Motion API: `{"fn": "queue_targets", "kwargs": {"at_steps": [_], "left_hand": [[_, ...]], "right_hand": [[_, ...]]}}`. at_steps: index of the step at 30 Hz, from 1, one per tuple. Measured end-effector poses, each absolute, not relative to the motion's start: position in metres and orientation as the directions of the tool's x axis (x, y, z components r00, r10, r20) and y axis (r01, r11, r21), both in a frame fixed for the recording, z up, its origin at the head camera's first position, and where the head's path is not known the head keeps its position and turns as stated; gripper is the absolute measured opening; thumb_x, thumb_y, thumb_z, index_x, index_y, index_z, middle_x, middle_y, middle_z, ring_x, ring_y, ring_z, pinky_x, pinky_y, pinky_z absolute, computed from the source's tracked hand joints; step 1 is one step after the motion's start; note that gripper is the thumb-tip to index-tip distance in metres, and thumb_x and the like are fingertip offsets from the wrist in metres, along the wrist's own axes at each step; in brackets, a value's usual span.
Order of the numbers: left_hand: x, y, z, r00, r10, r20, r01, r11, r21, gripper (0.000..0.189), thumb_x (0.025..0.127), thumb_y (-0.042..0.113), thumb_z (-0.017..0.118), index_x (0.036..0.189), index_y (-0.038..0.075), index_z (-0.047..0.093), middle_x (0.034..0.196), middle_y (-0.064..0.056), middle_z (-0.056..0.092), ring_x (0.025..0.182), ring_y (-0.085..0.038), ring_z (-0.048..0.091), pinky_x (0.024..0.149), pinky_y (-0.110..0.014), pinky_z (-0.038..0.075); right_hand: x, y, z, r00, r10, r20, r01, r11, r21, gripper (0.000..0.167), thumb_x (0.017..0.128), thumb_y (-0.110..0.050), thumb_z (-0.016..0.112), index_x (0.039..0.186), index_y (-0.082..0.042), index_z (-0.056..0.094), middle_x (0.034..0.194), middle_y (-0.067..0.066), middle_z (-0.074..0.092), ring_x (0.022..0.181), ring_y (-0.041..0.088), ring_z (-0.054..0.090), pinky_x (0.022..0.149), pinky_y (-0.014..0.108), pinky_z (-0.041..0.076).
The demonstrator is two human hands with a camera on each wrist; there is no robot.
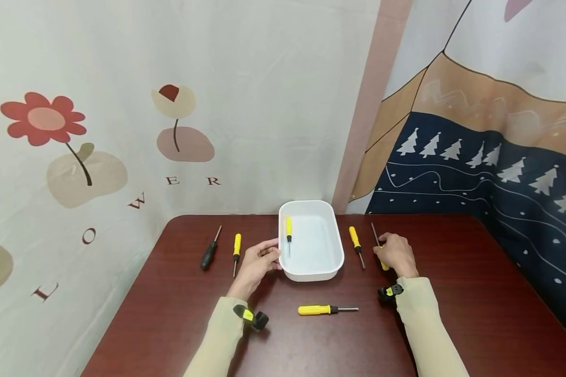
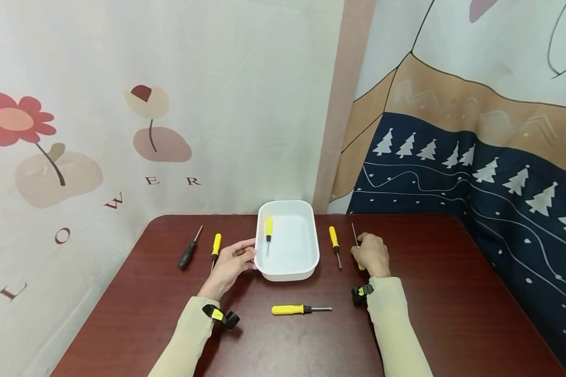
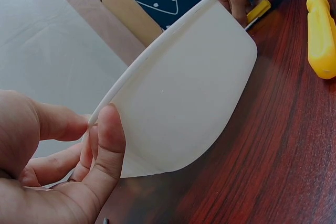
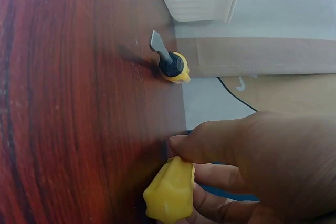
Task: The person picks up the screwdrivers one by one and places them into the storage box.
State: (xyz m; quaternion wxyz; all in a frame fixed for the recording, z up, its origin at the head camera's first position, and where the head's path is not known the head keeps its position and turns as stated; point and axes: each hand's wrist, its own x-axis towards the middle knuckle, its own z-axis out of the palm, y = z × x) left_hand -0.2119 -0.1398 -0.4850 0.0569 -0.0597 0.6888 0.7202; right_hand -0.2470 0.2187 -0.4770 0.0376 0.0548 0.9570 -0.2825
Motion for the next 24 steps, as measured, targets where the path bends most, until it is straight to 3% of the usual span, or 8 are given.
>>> {"fn": "queue_targets", "kwargs": {"at_steps": [24], "left_hand": [[-0.2156,-0.1388,-0.4864,-0.986,0.0,-0.17,-0.169,-0.062,0.984,0.039,0.097,-0.002,0.064,0.136,-0.003,0.062,0.097,-0.01,0.062,0.071,-0.015,0.061,0.063,-0.022,0.058]], "right_hand": [[-0.2495,0.2223,-0.4774,-0.992,0.096,-0.086,0.128,0.794,-0.594,0.039,0.096,-0.02,0.063,0.126,0.005,0.066,0.102,0.021,0.071,0.081,0.027,0.062,0.062,0.03,0.047]]}}
